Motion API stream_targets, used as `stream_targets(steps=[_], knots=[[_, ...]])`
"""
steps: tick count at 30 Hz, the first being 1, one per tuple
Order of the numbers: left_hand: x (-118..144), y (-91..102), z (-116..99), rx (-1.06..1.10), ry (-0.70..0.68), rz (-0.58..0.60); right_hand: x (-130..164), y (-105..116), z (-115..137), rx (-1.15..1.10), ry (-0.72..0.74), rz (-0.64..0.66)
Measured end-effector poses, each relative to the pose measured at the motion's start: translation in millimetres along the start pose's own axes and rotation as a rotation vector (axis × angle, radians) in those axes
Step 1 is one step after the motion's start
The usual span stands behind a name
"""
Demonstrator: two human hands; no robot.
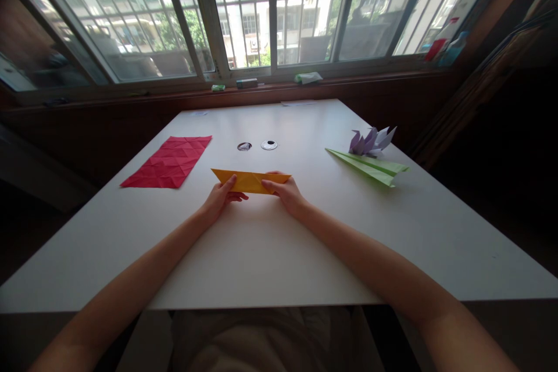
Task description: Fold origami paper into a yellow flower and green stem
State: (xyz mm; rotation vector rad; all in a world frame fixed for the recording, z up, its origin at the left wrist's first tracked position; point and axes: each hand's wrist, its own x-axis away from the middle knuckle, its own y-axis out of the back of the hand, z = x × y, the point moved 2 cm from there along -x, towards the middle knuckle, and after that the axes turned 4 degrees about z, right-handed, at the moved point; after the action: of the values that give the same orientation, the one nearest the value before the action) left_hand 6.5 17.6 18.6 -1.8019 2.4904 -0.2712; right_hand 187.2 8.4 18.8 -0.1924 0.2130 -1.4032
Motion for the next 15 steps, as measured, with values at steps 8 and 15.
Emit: stream_targets(steps=[8,15], knots=[[-3.9,4.5,4.0,0.06,0.002,-0.056,-2.3,1.4,0.0,-0.049,-0.013,-0.052],[-4.7,4.8,4.0,0.122,0.024,-0.072,-6.4,3.3,-4.2,-0.04,0.002,-0.064]])
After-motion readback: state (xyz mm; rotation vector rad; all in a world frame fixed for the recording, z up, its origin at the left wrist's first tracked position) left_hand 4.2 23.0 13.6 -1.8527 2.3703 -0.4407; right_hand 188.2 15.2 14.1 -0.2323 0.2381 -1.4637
